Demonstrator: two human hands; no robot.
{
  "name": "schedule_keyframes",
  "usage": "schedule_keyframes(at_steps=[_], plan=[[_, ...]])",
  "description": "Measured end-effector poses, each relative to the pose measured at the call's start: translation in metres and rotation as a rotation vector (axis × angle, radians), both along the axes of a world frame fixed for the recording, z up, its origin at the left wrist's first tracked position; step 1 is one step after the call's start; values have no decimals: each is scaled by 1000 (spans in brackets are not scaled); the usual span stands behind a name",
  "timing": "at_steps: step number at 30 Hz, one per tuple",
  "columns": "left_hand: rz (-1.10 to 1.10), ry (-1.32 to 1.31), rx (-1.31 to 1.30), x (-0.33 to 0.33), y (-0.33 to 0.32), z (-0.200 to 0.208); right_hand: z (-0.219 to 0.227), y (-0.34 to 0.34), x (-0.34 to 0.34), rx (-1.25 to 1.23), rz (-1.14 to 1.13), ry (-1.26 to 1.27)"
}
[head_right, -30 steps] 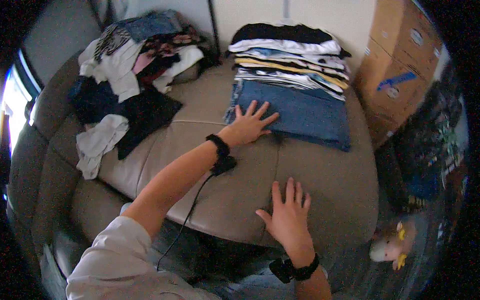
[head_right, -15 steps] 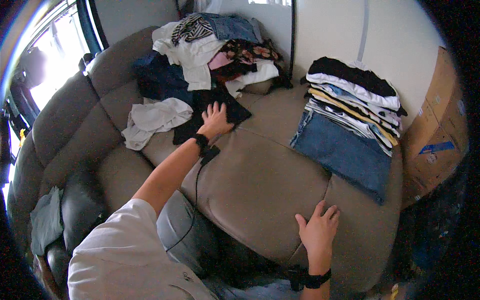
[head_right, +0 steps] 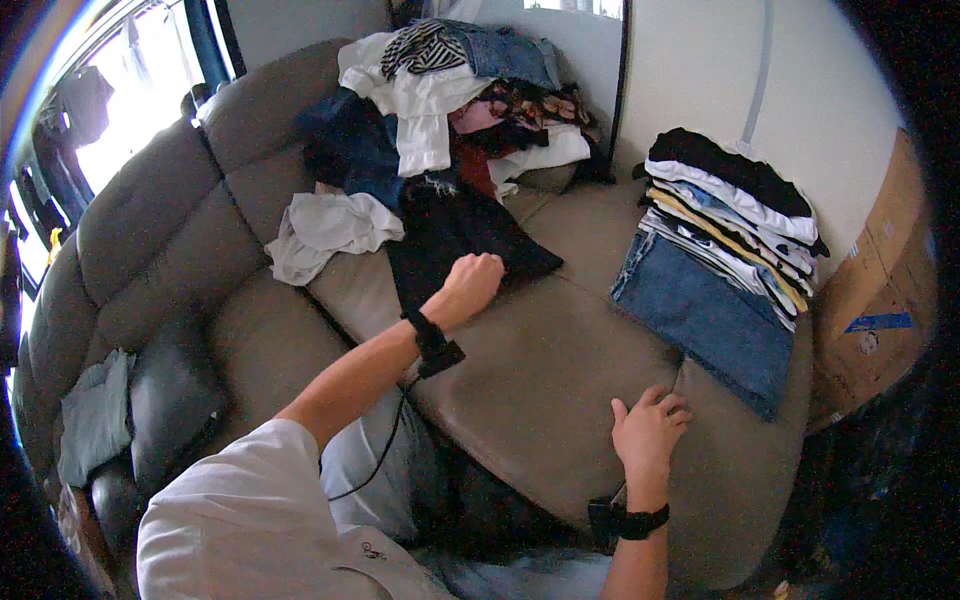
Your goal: The person folds a white polo shirt, a white button-down shirt, a black cardigan, a pair of jeans, and black trousers, placing each item onto a stack of folded clothes on a couch.
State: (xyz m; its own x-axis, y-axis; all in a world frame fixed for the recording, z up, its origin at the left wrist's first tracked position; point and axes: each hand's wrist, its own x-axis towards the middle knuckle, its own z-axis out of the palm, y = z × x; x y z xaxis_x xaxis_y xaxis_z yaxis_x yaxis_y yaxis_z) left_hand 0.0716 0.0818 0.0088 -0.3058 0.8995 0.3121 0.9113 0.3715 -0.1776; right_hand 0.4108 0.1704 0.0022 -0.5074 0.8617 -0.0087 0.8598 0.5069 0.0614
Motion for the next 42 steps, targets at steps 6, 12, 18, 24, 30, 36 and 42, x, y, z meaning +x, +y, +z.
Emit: schedule_keyframes(at_steps=[6, 12, 18, 24, 30, 36, 42], plan=[[-209, -131, 187, 75, -22, 5, -6, 1, 0, 111, 296, 379], [-392, -339, 282, 90, -30, 14, 34, -35, -37, -545, 383, 702], [-566, -358, 569, 80, -42, 43, 9, -55, -72, -975, 743, 1057], [-236, -1190, 357, 36, -36, 43, -18, -46, -100, -1192, 293, 1318], [138, -583, 236, -80, -35, -55, -21, -56, -141, -626, 180, 1182], [180, -731, 406, -107, -27, -54, -26, -53, -112, -800, 122, 1197], [340, -807, 466, -123, -39, -56, -18, -50, -65, -802, 184, 1210]])
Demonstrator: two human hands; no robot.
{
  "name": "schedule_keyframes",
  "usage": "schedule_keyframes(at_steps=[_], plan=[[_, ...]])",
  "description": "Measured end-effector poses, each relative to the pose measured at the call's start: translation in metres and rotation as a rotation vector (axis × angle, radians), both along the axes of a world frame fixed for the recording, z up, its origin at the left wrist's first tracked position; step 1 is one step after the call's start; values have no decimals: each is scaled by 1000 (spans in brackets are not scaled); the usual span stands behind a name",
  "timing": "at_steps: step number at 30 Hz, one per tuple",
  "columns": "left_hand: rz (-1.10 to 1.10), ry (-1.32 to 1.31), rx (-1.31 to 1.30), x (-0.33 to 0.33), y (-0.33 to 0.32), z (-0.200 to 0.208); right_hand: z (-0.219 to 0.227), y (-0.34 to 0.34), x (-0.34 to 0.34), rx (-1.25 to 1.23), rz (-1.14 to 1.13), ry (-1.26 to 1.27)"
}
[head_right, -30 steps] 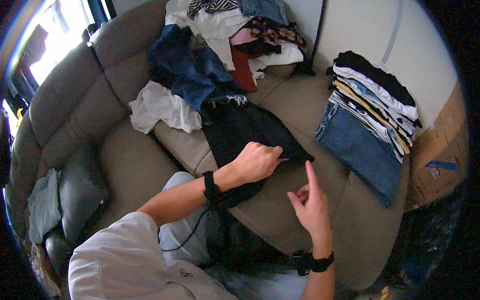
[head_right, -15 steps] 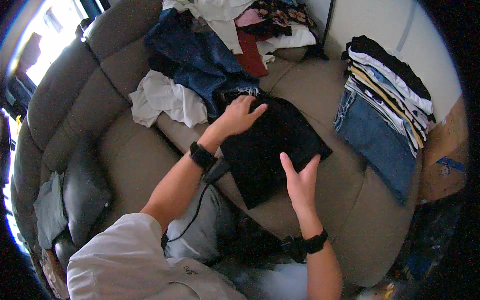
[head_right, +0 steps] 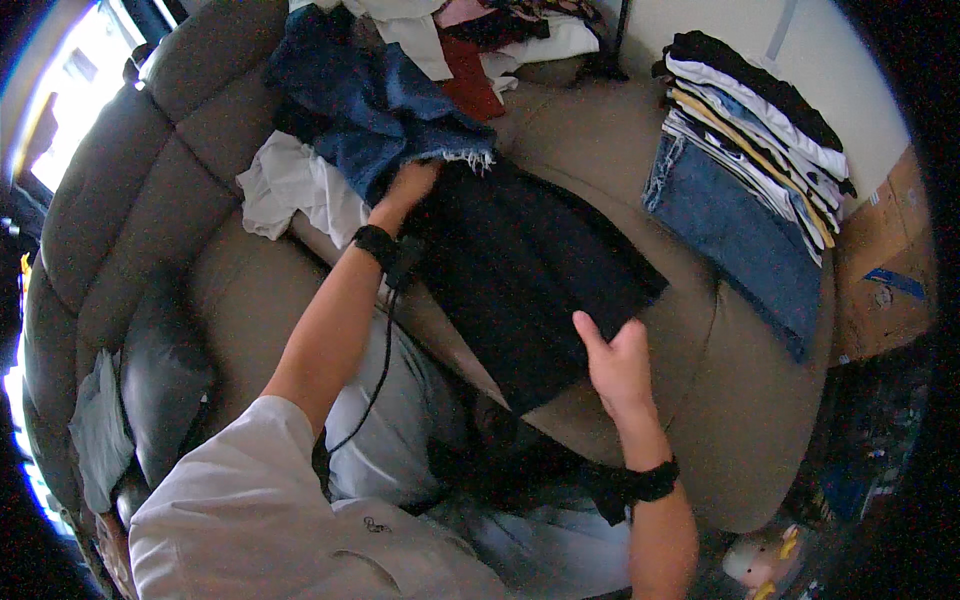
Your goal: The person folds a white polo shirt, a white button-down shirt, a black cardigan, a pair of jeans, and black trousers, placing each item onto a stack of folded clothes on a couch.
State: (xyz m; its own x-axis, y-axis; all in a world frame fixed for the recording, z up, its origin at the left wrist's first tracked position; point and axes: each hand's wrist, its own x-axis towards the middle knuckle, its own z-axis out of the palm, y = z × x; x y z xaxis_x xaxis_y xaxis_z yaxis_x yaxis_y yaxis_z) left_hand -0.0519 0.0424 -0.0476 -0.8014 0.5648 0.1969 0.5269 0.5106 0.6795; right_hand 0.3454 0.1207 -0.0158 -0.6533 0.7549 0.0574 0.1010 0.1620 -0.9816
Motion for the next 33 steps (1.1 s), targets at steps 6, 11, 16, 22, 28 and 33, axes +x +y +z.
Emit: schedule_keyframes(at_steps=[6, 11, 16, 22, 28, 33], plan=[[190, 235, 247, 14, -30, -9, 17, 14, 57, -93, -2, -33], [308, 324, 319, 16, -47, -11, 13, 33, 92, -166, 1, -65], [240, 281, 260, -1, -53, -16, 25, 43, 114, -244, 23, -130], [142, 212, 175, -6, -54, -15, 30, 58, 138, -207, 3, -110], [46, 207, 43, -2, -66, 0, 30, 70, 151, -166, -62, -138], [-251, 154, -312, 25, -71, 44, 18, 73, 146, -122, -82, -217]])
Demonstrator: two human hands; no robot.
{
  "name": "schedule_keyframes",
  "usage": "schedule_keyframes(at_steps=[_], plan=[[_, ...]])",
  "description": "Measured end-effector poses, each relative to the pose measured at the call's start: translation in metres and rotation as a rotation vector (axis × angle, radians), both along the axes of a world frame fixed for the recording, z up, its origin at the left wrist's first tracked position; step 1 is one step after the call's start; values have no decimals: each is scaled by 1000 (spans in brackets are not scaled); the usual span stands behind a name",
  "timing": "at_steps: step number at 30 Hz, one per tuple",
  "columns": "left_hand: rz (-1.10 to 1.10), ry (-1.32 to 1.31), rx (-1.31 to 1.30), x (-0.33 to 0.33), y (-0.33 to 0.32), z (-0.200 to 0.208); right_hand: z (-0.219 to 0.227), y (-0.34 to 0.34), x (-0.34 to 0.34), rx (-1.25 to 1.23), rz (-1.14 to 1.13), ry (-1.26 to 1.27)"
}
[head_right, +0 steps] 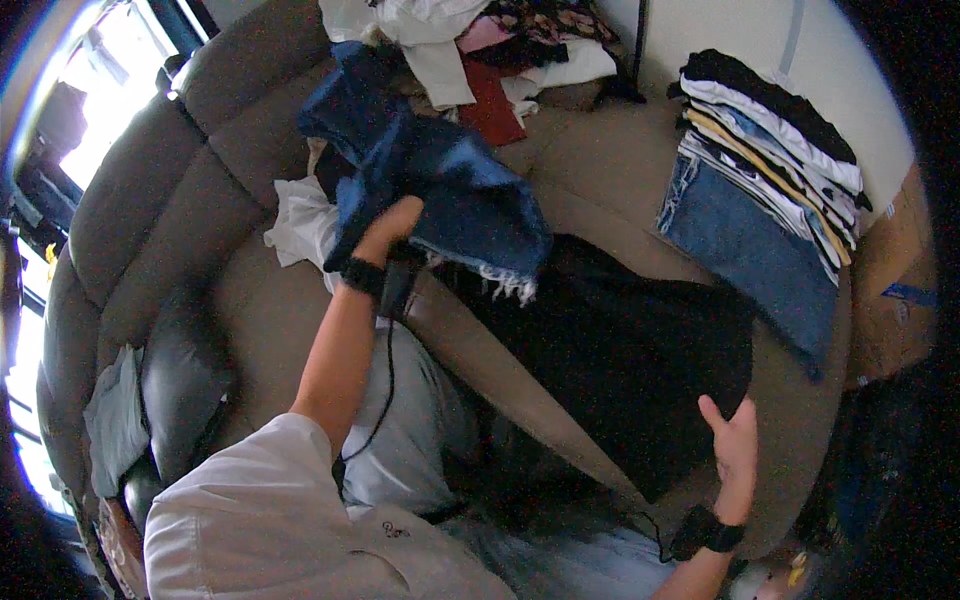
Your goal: The person folds a white polo shirt, a white button-down shirt, a black cardigan, a pair of jeans, and black trousers, placing each item onto a stack of folded clothes on a couch.
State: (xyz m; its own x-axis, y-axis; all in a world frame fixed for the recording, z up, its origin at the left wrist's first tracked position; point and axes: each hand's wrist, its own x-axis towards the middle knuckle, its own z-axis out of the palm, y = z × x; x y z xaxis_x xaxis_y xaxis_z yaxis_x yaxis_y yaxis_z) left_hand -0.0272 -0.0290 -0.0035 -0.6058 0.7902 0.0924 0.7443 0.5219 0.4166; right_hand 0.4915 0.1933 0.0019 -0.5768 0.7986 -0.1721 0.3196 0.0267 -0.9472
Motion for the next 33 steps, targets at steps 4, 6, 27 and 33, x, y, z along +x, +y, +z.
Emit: schedule_keyframes(at_steps=[4, 6, 27, 33], plan=[[-363, 90, 40, 73, -16, 46, -14, 8, 6, -2, -42, -94], [-331, -146, 249, 99, -38, 67, -18, 10, 13, 11, -24, -90], [764, -330, 62, -107, -129, 37, 7, 2, 7, 179, 0, -347], [-99, -585, 946, -81, -30, 165, -54, 34, 25, 230, 8, -170]])
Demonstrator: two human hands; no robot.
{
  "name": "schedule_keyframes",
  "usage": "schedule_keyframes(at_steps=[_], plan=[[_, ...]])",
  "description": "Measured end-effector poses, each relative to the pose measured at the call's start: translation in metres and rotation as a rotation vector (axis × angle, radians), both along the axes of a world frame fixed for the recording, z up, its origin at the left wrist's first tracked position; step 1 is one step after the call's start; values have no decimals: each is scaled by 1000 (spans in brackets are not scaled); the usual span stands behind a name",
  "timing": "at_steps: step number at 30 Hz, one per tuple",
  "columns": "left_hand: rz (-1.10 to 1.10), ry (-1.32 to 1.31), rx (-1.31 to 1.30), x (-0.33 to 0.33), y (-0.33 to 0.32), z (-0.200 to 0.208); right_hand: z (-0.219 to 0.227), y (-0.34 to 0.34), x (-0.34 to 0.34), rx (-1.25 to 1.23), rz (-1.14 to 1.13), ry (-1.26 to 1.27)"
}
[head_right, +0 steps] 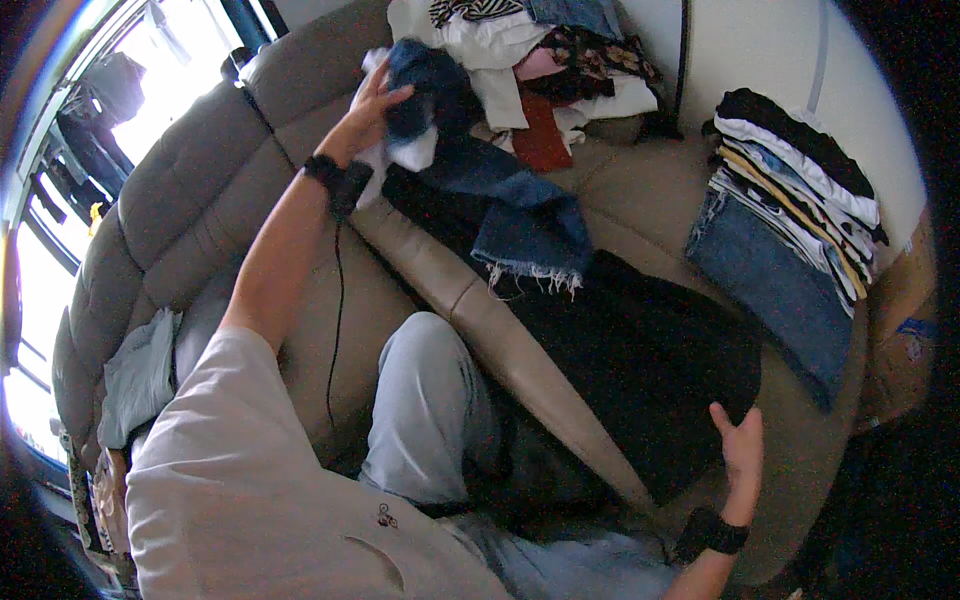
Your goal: The person folds a white polo shirt, a white button-down shirt, a black cardigan, a pair of jeans, and black trousers, placing each item onto a stack of folded clothes on a couch.
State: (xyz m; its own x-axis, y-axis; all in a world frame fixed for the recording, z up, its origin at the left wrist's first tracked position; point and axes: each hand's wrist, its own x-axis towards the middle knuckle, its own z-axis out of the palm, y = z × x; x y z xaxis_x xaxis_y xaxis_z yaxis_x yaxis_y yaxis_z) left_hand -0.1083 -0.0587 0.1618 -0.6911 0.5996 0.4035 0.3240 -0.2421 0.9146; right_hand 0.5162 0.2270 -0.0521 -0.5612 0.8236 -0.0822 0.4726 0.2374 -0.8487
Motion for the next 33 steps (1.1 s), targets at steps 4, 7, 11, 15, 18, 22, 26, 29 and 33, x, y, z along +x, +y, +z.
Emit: schedule_keyframes(at_steps=[4, 7, 11, 15, 18, 22, 26, 29, 33], plan=[[-98, 133, -190, 13, 20, 30, 25, -7, -14, -117, 23, 84], [202, 1116, -750, -3, 3, -12, 35, -13, -23, -101, -30, 52], [176, 1149, -666, 0, -18, -81, 12, -7, -11, -80, -286, -55], [14, 1260, -814, 38, -31, -98, 41, -15, -12, -152, -124, 58], [-87, 1176, -857, 69, -13, -110, 42, -16, -5, -275, -25, 47], [-279, 1198, -704, 129, 29, -90, 48, -29, 0, -229, 9, 42], [-402, 1312, -647, 106, 63, -99, 49, -34, -6, -196, -12, -100], [115, 1004, -800, 91, 112, -63, 51, -43, 3, -145, -17, -54], [279, 55, -6, 53, 113, -23, 54, -42, -6, -192, 96, 60]])
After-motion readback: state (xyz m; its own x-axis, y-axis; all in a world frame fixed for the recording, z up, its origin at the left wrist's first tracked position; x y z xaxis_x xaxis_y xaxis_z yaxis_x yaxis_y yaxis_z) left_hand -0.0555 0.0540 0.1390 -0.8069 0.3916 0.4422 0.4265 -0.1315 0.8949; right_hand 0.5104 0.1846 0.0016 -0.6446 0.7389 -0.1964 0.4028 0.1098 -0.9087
